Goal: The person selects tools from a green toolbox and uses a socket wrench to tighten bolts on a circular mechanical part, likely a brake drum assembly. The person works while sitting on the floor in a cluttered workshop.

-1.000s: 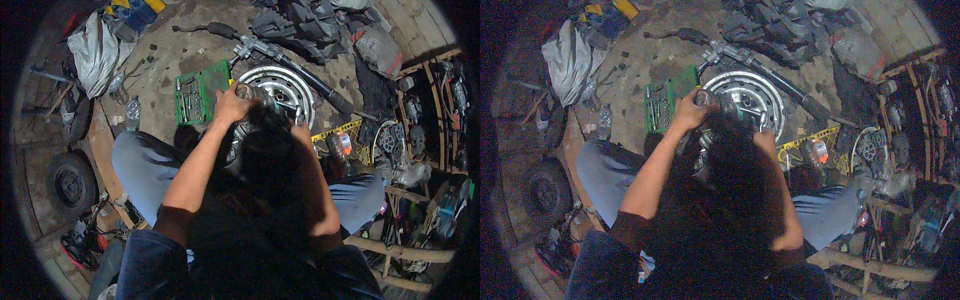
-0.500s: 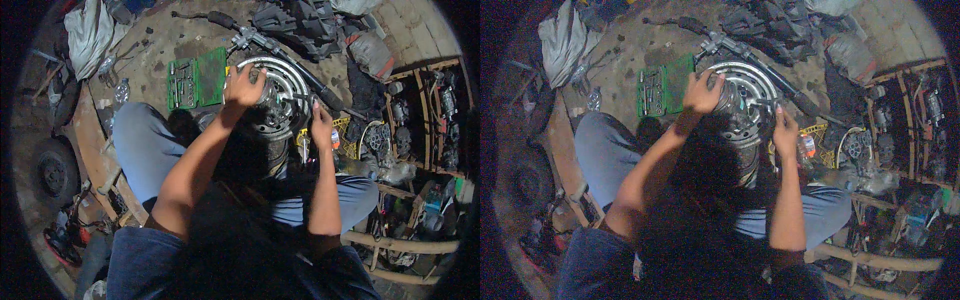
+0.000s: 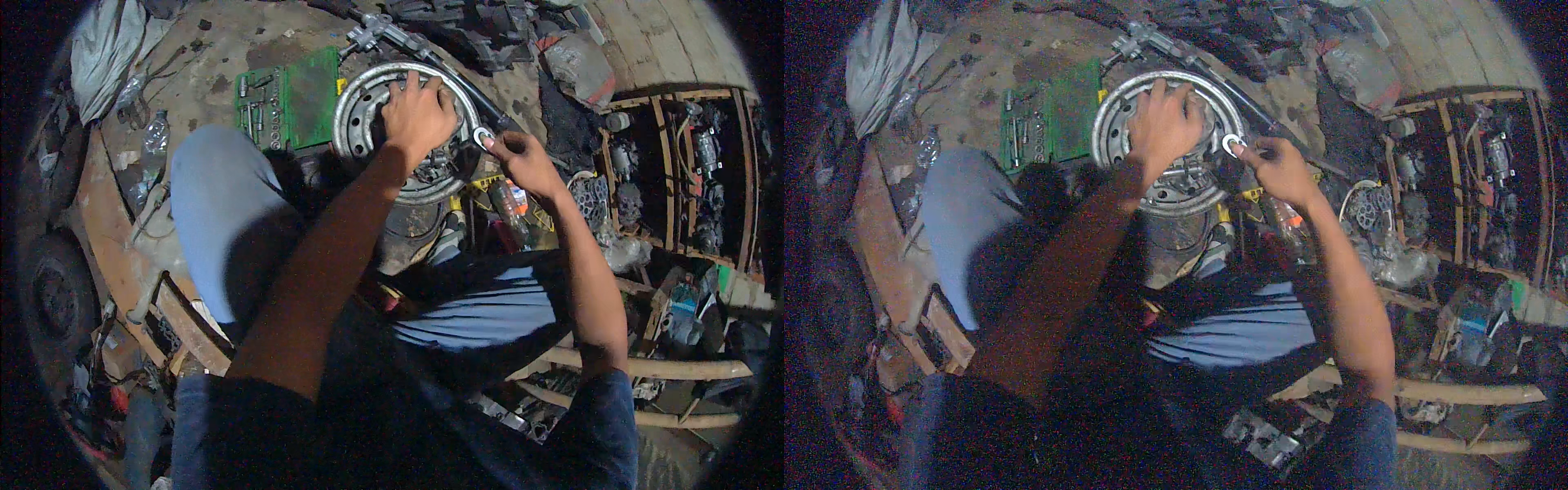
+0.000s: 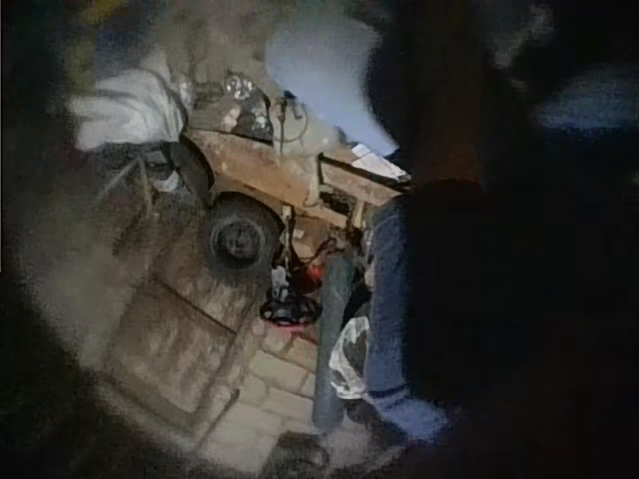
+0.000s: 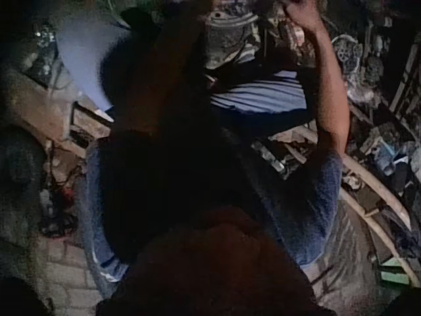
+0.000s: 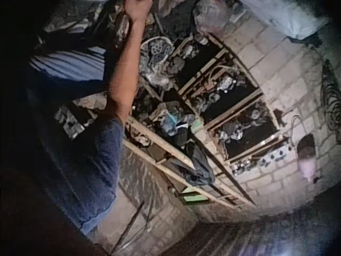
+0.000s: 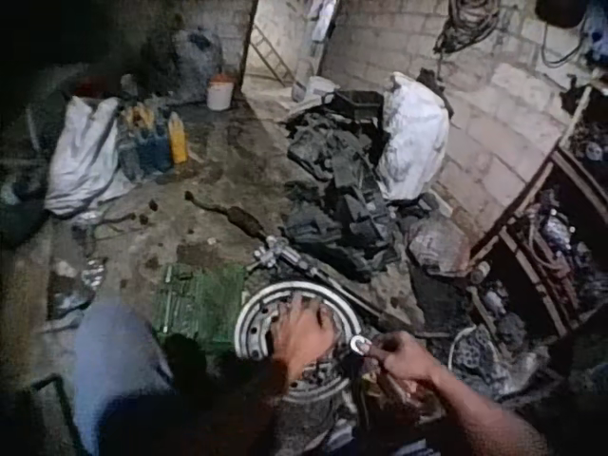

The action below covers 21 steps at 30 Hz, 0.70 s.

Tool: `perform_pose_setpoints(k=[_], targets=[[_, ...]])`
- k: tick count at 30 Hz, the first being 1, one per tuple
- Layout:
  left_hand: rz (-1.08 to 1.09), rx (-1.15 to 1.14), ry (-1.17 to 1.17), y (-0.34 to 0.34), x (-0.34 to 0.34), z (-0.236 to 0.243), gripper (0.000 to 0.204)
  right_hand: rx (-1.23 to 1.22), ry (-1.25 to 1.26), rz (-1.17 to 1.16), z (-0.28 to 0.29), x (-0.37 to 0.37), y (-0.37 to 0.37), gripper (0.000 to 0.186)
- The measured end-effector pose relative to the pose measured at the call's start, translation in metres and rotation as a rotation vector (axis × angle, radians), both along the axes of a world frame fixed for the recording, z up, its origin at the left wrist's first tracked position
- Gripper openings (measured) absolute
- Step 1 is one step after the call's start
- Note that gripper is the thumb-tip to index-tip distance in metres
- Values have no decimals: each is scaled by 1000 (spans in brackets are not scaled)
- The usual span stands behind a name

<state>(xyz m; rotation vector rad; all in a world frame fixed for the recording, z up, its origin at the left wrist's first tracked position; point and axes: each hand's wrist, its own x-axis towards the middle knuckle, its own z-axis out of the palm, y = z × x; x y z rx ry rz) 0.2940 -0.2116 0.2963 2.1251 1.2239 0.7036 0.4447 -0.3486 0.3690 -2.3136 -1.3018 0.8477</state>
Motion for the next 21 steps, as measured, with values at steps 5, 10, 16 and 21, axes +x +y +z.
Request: perform_pose_setpoints(k=[5,10,16,21], targets=[[-19,41,6,4,5,-4,35,-14,151,-164,-14,15,6,61],[-19,45,42,2,4,-2,36,9,214,-189,-24,19,9,62],[-6,29,52,2,5,-1,38,8,177,-147,-25,19,16,61],[8,11,48,1,6,2,39,-52,108,-93,-20,23,21,60]])
